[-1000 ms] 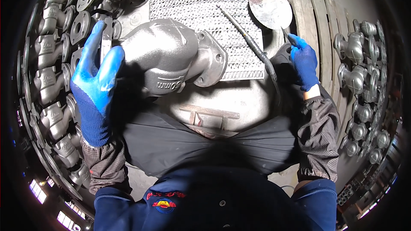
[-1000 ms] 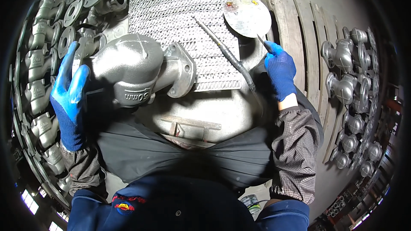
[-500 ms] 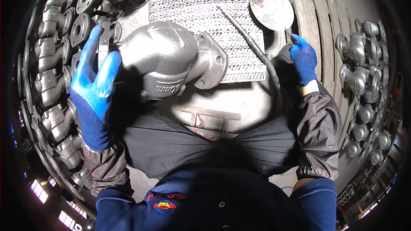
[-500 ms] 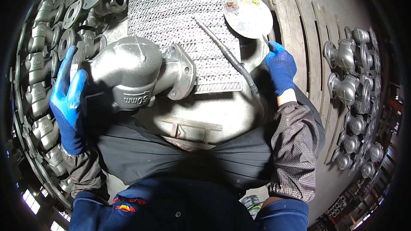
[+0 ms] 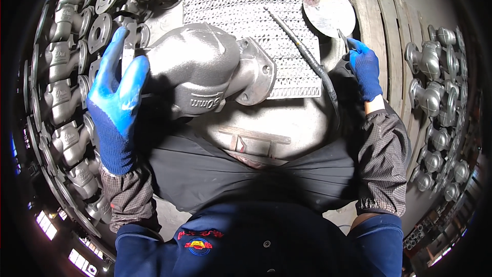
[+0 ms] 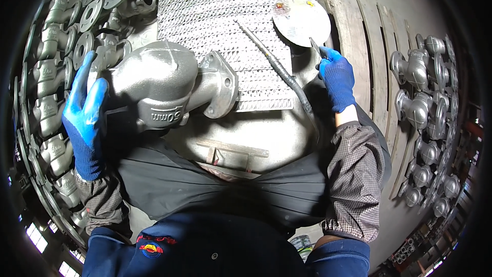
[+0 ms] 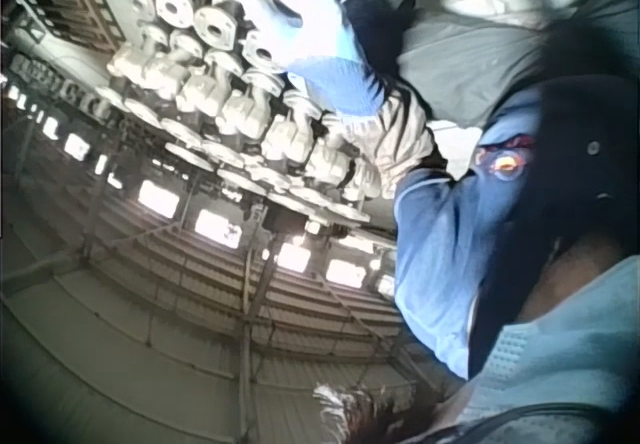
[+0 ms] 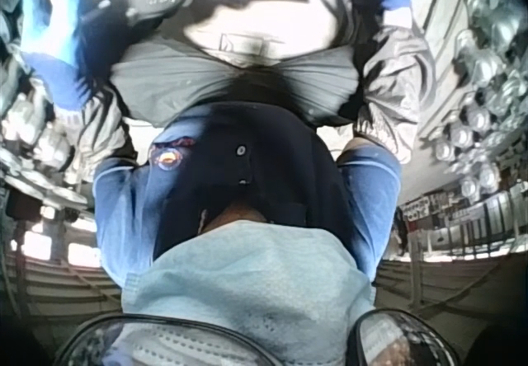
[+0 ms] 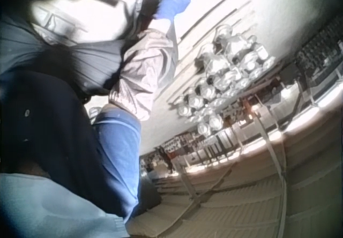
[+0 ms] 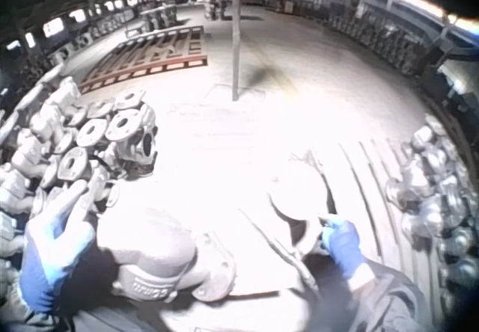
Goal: The person uses a small tool to scrape the edges and interior surfaces of metal valve bodies, picking them up from a pile, turning them over to reach different areas, and placing them on a pallet.
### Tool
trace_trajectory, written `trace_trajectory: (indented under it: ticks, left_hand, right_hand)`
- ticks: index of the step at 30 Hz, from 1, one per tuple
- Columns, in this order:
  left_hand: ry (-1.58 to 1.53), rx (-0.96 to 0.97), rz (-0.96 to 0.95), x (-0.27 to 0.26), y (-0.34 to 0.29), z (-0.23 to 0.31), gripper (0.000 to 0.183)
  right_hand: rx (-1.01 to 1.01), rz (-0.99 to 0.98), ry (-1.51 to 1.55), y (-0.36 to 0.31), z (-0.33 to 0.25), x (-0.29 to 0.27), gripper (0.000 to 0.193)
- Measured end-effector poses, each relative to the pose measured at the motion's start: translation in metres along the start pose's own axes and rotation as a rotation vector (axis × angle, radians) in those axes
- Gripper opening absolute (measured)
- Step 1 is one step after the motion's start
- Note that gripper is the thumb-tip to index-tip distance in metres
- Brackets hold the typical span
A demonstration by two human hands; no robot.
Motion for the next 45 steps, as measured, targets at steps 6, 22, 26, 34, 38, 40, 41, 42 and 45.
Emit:
trace_trajectory:
  ticks: [6,22,26,34,38,40,41,42,45]
  left_hand:
    - [0.092,0.113,-0.039,-0.008,0.006,-0.005,0.054]
    - [0.025,0.014,-0.010,-0.012,0.016,-0.028,0.057]
    - [-0.025,-0.001,-0.004,-0.013,0.016,-0.029,0.057]
    - [0.040,-0.024,0.011,-0.012,0.016,-0.031,0.058]
    - [0.036,0.000,0.005,-0.013,0.017,-0.030,0.059]
    - [0.040,0.027,-0.017,-0.014,0.016,-0.032,0.059]
    - [0.043,0.052,-0.041,-0.014,0.016,-0.033,0.060]
    - [0.043,0.052,-0.040,-0.014,0.016,-0.032,0.060]
    - [-0.033,-0.060,-0.010,-0.012,0.016,-0.029,0.060]
  right_hand:
    - [-0.282,-0.140,0.519,-0.055,-0.074,0.006,0.042]
    - [-0.947,-0.044,0.262,-0.124,-0.144,0.060,0.044]
    - [-0.930,-0.040,0.290,-0.125,-0.151,0.058,0.040]
    - [-0.943,0.046,0.255,-0.125,-0.150,0.060,0.043]
    - [-0.937,0.100,0.241,-0.128,-0.150,0.058,0.042]
    - [-0.942,0.045,0.290,-0.127,-0.152,0.055,0.041]
    - [-0.943,0.045,0.290,-0.126,-0.152,0.055,0.041]
    - [-0.960,0.050,0.284,-0.125,-0.153,0.055,0.041]
    - [-0.973,0.051,0.271,-0.124,-0.154,0.055,0.040]
Point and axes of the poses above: each hand's wrist, its own y-axis towards the middle knuckle, its own x-axis out of the palm, z = x × y, the point moved 1 cm from there along y, towards the middle knuckle, and after that the axes turned 5 degrees about -x, right-handed, at the moved point
